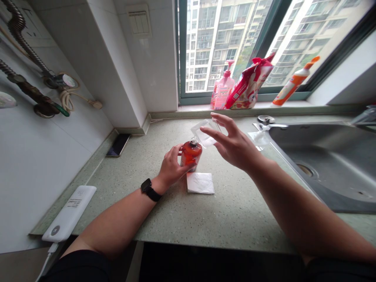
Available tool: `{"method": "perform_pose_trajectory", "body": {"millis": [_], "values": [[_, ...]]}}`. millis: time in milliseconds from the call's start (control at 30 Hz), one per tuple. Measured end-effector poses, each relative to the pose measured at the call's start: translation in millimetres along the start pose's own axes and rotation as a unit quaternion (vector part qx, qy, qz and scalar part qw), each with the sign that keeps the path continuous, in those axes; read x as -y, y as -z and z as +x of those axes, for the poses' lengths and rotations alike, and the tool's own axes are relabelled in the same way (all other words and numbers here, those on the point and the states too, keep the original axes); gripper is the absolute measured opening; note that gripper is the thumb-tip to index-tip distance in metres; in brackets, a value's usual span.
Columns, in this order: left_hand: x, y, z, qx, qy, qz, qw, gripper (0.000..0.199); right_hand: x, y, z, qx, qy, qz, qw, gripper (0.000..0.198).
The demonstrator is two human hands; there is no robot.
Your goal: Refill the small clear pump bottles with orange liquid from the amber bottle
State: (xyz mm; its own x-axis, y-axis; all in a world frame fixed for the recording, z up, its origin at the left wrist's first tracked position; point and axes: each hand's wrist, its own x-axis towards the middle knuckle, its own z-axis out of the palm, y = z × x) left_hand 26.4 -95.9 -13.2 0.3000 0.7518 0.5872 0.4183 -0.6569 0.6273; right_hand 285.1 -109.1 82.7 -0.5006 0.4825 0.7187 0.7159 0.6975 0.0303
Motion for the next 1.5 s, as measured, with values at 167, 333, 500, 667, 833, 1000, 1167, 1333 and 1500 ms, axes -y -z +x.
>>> {"method": "perform_pose_trajectory", "body": {"millis": [167,333,500,667,833,1000,1167,1333,1500], "values": [[0.8,-0.1,0.1,0.001,0.002,0.003,1.0,0.077,-0.4,-0.3,-0.9,0.01,-0.009,-0.009,1.0,0.089],[0.2,0.1,-0.5,0.0,-0.001,0.003,1.0,0.077,-1.1,0.4,-1.2,0.018,-0.011,-0.019,1.0,0.087],[-0.5,0.1,-0.2,0.003,-0.001,-0.001,1.0,0.077,0.0,1.0,-1.5,0.02,-0.01,-0.024,0.999,0.084],[-1.2,-0.1,0.1,0.002,-0.004,0.0,1.0,0.077,0.7,1.7,-1.3,0.022,-0.016,-0.02,0.999,0.085],[-1.4,0.0,0.0,-0.001,-0.01,0.004,1.0,0.076,-0.3,2.7,-0.9,0.03,-0.018,-0.03,0.999,0.087],[-1.5,0.1,0.1,-0.001,-0.018,0.006,1.0,0.076,-0.2,3.7,-0.1,0.025,-0.011,-0.021,0.999,0.088],[-0.6,-0.5,-0.3,-0.004,-0.023,0.002,1.0,0.075,3.3,4.9,1.6,0.006,-0.004,0.004,1.0,0.087],[1.0,-0.9,-0.3,-0.004,-0.025,0.004,1.0,0.075,5.6,6.1,2.1,0.008,-0.008,0.008,1.0,0.087],[1.0,-1.0,0.3,-0.005,-0.027,0.005,1.0,0.076,5.4,6.5,1.4,0.02,-0.012,-0.015,1.0,0.085]]}}
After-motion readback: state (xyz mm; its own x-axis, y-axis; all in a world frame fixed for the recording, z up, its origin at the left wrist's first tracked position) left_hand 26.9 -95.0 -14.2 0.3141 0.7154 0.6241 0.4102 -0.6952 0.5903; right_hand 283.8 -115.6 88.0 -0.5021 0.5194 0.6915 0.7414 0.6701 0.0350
